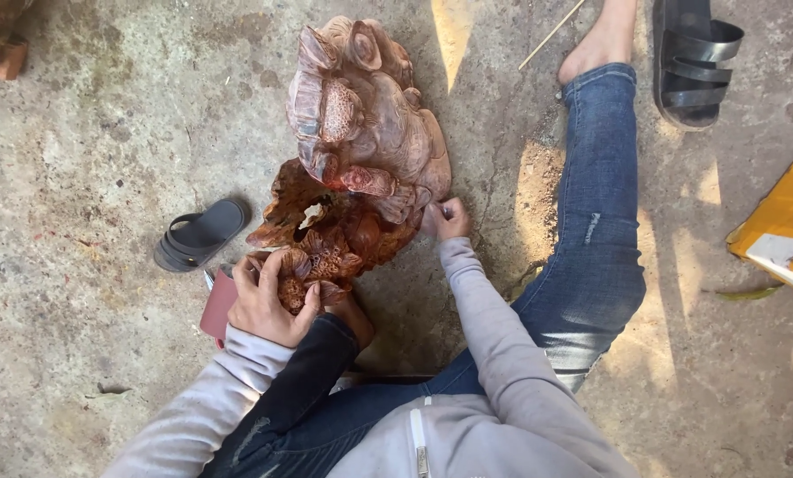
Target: Hand-sanding an intricate wooden sculpture to smooth the surface and reach into carved details using sandpaper and a small tool.
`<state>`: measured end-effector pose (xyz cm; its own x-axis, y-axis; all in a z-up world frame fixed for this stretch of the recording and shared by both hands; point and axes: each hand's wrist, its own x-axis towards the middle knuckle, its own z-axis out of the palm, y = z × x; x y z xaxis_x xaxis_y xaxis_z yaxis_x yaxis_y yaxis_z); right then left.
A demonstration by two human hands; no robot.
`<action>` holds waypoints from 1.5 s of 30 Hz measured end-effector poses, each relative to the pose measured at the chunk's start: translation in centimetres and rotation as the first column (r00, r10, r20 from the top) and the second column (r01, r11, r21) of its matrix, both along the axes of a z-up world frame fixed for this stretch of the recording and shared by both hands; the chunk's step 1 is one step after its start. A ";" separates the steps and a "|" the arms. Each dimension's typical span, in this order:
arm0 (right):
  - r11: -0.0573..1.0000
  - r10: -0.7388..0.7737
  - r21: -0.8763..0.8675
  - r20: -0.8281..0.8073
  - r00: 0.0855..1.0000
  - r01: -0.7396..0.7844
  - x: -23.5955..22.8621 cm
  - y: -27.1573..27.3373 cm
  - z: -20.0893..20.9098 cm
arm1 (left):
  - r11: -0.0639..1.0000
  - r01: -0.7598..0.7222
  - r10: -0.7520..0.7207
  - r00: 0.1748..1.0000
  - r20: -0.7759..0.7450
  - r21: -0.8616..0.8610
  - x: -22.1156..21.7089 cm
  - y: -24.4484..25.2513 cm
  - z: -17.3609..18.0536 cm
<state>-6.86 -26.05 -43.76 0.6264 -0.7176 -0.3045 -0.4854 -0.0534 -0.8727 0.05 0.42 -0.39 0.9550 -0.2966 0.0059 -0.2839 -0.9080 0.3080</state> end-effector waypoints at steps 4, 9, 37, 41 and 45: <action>0.998 -0.058 0.001 -0.072 0.996 0.059 1.1 0.0 3.8 | 1.000 0.001 -0.001 1.000 -0.009 0.005 0.0 0.0 0.3; 0.993 -0.114 -0.033 0.019 0.993 0.115 3.7 -1.9 6.4 | 1.000 0.003 -0.003 1.000 -0.011 0.001 0.2 -0.2 0.2; 0.941 -0.329 -0.150 -0.195 0.924 0.303 2.5 -0.8 0.4 | 1.000 -0.012 0.012 1.000 -0.026 -0.003 0.1 -0.4 0.6; 0.940 -0.277 -0.268 -0.244 0.929 0.210 1.9 -1.4 -0.3 | 1.000 -0.010 0.010 1.000 -0.029 -0.003 0.1 -0.4 0.6; 0.943 -0.319 -0.140 -0.120 0.940 0.302 3.0 0.6 7.9 | 1.000 -0.004 0.004 0.999 -0.033 0.000 0.1 -0.6 1.0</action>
<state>-3.89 -25.49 -35.86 0.3238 -0.9056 -0.2740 -0.6099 0.0216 -0.7922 0.13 -0.22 0.56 0.9558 -0.2928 -0.0254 -0.2701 -0.9092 0.3168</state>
